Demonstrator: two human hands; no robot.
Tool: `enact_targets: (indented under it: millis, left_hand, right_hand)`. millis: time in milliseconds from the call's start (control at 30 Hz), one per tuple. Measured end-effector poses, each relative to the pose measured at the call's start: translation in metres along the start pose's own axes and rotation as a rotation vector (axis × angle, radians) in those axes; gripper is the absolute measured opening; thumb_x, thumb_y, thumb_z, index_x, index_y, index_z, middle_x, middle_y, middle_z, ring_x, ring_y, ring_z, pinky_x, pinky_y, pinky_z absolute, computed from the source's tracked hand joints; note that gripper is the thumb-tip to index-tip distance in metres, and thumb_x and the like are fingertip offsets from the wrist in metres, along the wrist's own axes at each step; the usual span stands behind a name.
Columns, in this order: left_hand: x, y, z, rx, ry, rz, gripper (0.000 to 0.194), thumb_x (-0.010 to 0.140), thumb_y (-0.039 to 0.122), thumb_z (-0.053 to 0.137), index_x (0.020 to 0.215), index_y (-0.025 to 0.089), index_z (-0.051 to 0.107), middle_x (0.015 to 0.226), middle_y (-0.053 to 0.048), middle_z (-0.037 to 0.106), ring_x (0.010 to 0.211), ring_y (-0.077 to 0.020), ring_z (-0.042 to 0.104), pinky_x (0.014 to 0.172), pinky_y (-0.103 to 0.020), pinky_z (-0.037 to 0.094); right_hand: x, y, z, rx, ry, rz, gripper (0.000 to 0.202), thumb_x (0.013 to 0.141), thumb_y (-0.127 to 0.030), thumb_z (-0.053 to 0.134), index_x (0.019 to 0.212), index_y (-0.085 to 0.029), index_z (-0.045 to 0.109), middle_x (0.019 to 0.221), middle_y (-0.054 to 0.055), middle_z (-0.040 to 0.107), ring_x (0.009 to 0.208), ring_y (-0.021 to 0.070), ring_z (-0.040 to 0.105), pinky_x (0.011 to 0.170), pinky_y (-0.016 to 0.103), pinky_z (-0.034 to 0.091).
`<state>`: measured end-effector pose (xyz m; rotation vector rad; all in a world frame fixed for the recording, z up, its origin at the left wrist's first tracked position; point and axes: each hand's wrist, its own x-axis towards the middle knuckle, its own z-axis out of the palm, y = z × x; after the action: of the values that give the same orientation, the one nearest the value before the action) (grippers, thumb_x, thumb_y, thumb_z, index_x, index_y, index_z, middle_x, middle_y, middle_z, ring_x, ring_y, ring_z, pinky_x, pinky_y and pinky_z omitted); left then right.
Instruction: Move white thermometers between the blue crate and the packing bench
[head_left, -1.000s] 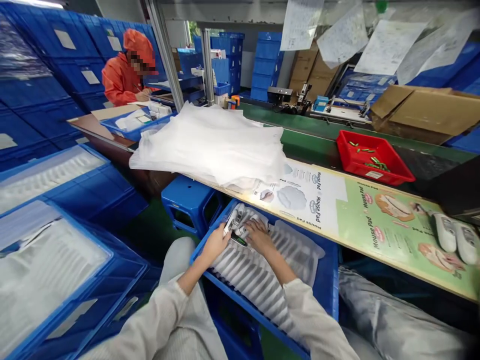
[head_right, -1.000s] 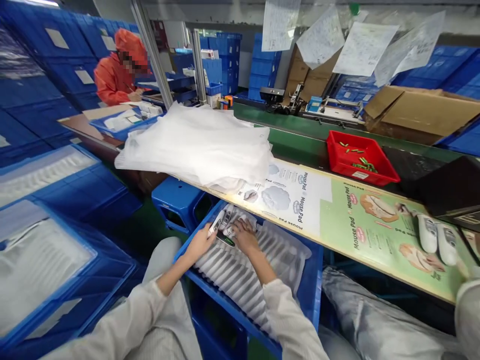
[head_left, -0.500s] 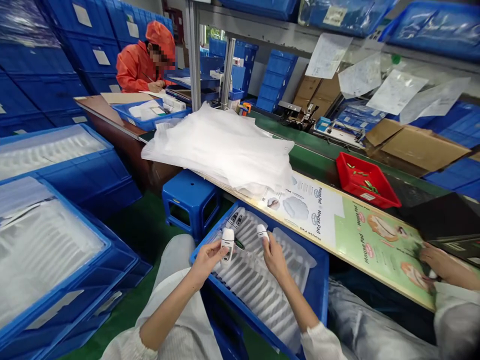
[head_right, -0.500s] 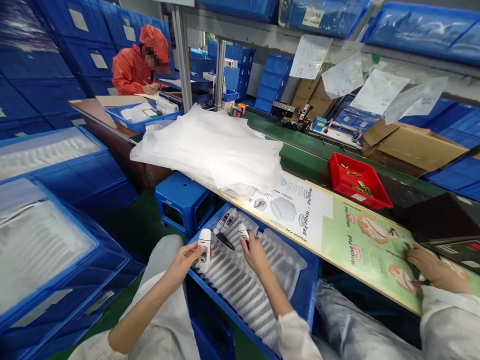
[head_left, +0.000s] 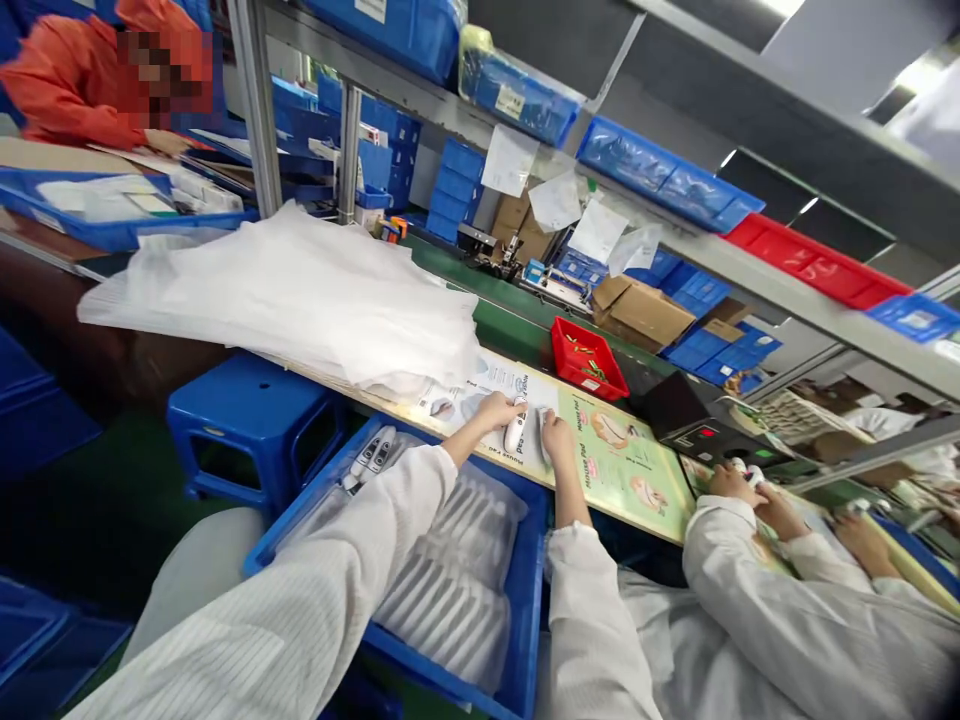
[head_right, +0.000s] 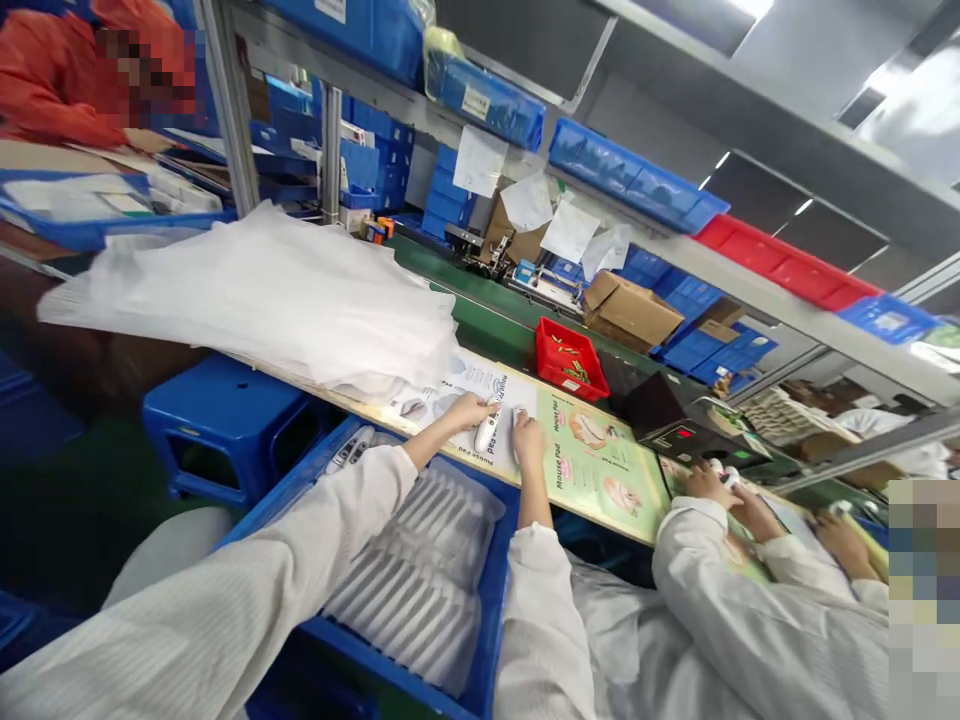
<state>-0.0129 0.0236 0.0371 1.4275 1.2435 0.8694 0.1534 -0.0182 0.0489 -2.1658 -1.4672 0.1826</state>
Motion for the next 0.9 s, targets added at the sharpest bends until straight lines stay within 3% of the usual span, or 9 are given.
enact_targets:
  millis: [100, 167, 267, 333, 433, 500, 600, 700, 900]
  left_hand:
    - [0.018, -0.008, 0.007, 0.029, 0.009, 0.032, 0.057, 0.100, 0.050, 0.078, 0.055, 0.021, 0.059, 0.042, 0.001, 0.051, 0.040, -0.0164, 0.052, 0.053, -0.028, 0.043]
    - [0.015, -0.021, 0.001, -0.005, 0.008, 0.052, 0.047, 0.110, 0.045, 0.062, 0.074, 0.017, 0.072, 0.052, -0.002, 0.062, 0.044, -0.0179, 0.060, 0.056, -0.028, 0.050]
    - [-0.004, -0.043, -0.012, 0.026, 0.114, 0.158, 0.035, 0.114, 0.031, 0.048, 0.120, 0.014, 0.077, 0.093, -0.009, 0.080, 0.062, -0.0164, 0.072, 0.073, -0.030, 0.061]
    - [-0.017, -0.052, -0.018, 0.176, 0.185, 0.307, 0.034, 0.111, 0.032, 0.057, 0.133, 0.016, 0.075, 0.118, -0.011, 0.079, 0.076, -0.0168, 0.075, 0.087, -0.033, 0.062]
    - [-0.030, -0.049, -0.008, 0.489, 0.181, 0.478, 0.045, 0.099, 0.050, 0.078, 0.133, 0.020, 0.079, 0.120, -0.011, 0.076, 0.100, -0.0256, 0.076, 0.097, -0.037, 0.060]
    - [-0.030, -0.040, 0.009, 0.675, 0.133, 0.538, 0.045, 0.099, 0.054, 0.080, 0.130, 0.021, 0.082, 0.118, -0.011, 0.074, 0.113, -0.0308, 0.073, 0.101, -0.039, 0.057]
    - [-0.023, -0.028, 0.033, 0.850, 0.068, 0.559, 0.028, 0.110, 0.038, 0.064, 0.121, 0.021, 0.084, 0.119, -0.012, 0.072, 0.111, -0.0291, 0.073, 0.098, -0.040, 0.056]
    - [-0.014, -0.026, 0.045, 0.909, 0.061, 0.535, 0.028, 0.114, 0.026, 0.055, 0.119, 0.019, 0.081, 0.118, -0.011, 0.072, 0.104, -0.0261, 0.073, 0.093, -0.038, 0.056]
    - [-0.012, -0.032, 0.046, 0.902, 0.151, 0.565, 0.015, 0.113, 0.022, 0.059, 0.117, 0.017, 0.072, 0.120, -0.015, 0.072, 0.119, -0.0309, 0.067, 0.097, -0.038, 0.054]
  right_hand:
    - [0.002, -0.019, 0.028, -0.048, -0.007, 0.079, 0.075, 0.115, -0.056, 0.028, 0.151, -0.002, 0.066, 0.146, 0.038, 0.064, 0.139, 0.0474, 0.062, 0.117, 0.068, 0.043]
    - [-0.006, -0.029, 0.044, -0.094, -0.008, 0.019, 0.076, 0.113, -0.060, 0.038, 0.170, -0.010, 0.047, 0.163, 0.034, 0.050, 0.150, 0.0478, 0.051, 0.122, 0.067, 0.038]
    - [-0.018, -0.028, 0.053, -0.196, 0.015, -0.176, 0.073, 0.112, -0.056, 0.047, 0.176, -0.023, 0.041, 0.169, 0.027, 0.046, 0.150, 0.0448, 0.047, 0.119, 0.061, 0.041]
    - [-0.018, -0.013, 0.050, -0.223, 0.048, -0.246, 0.067, 0.113, -0.053, 0.045, 0.175, -0.026, 0.044, 0.168, 0.025, 0.048, 0.148, 0.0434, 0.049, 0.118, 0.059, 0.042]
    - [-0.008, 0.023, 0.036, -0.203, 0.068, -0.233, 0.065, 0.114, -0.056, 0.043, 0.170, -0.024, 0.052, 0.166, 0.023, 0.052, 0.149, 0.0423, 0.049, 0.120, 0.057, 0.042]
    - [0.001, 0.043, 0.028, -0.189, 0.088, -0.207, 0.064, 0.114, -0.057, 0.041, 0.165, -0.020, 0.057, 0.166, 0.023, 0.053, 0.150, 0.0409, 0.050, 0.122, 0.054, 0.042]
    - [0.009, 0.060, 0.021, -0.206, 0.131, -0.194, 0.064, 0.115, -0.053, 0.038, 0.161, -0.014, 0.059, 0.170, 0.025, 0.049, 0.150, 0.0394, 0.051, 0.121, 0.050, 0.044]
    - [0.013, 0.070, 0.019, -0.261, 0.143, -0.190, 0.064, 0.116, -0.053, 0.037, 0.161, -0.015, 0.060, 0.176, 0.024, 0.042, 0.150, 0.0399, 0.052, 0.121, 0.051, 0.043]
    - [0.021, 0.099, 0.013, -0.384, 0.182, -0.198, 0.067, 0.112, -0.056, 0.046, 0.149, -0.004, 0.067, 0.182, 0.029, 0.027, 0.168, 0.0454, 0.024, 0.137, 0.064, 0.009]
